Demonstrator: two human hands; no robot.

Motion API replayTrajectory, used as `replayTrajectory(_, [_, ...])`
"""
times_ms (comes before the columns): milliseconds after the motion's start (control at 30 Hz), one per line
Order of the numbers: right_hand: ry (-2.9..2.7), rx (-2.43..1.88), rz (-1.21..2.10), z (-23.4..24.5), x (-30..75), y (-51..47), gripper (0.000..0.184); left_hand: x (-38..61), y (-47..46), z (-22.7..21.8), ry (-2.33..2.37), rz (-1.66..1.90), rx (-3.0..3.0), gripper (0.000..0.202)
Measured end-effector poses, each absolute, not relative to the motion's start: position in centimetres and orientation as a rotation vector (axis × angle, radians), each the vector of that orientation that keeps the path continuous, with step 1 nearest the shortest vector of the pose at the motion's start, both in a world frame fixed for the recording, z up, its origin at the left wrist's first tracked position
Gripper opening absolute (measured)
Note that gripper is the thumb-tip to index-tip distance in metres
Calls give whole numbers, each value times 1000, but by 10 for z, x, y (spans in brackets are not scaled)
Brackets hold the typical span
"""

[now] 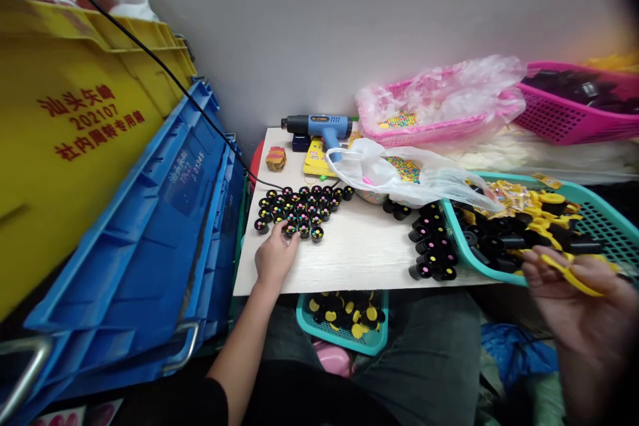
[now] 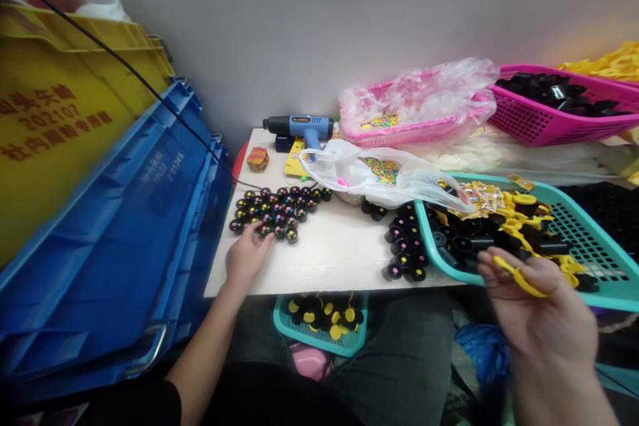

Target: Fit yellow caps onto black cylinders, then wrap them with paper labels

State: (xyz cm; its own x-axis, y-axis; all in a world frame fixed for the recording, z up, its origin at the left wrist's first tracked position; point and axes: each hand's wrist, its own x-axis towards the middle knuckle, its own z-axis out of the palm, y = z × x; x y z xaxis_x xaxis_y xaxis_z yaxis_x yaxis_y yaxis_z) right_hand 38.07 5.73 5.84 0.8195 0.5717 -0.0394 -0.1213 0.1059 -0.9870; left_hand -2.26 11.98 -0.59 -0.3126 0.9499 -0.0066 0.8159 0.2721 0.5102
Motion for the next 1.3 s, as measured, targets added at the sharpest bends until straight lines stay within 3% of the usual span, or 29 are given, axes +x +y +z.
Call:
replayTrajectory(100, [-266, -1107, 1026, 52, 344, 44, 16, -20, 122, -5, 2230, 587, 1621, 41])
replayTrajectory(300, [-119, -876, 1685, 2, 245, 25, 27, -23, 123, -2, 2219, 505, 1620, 36])
replayTrajectory(400, [-406, -1254, 1520, -38, 221, 7, 28, -28, 116, -1, 2245, 519, 1623, 36])
replayTrajectory(500, [-682, -1627, 1267, -72, 231, -18, 30, -34, 102, -1, 2247, 792, 1758, 34])
replayTrajectory(667, [-1018, -1973, 1345, -108, 239, -27, 17, -41, 63, 3, 1844, 1180, 1826, 35])
replayTrajectory(867, [-1283, -2326, 1301, -139, 179, 10, 7, -30, 26, -4, 1415, 1078, 1685, 29])
replayTrajectory(967, [-1324, -2329, 1315, -140, 172, 17, 3, -24, 17, -9, 1321, 1011, 1660, 35])
replayTrajectory(1067, [-1346, -2174, 1365, -125, 179, 12, 14, -20, 11, -14, 1269, 967, 1624, 44])
replayTrajectory(1133, [-1346, -2028, 1372, -106, 183, 5, 18, -17, 9, -15, 1209, 919, 1642, 39])
replayTrajectory(1300, [-952, -1198, 1663, -36, 175, -7, 25, -7, 6, -8, 967, 922, 1524, 36])
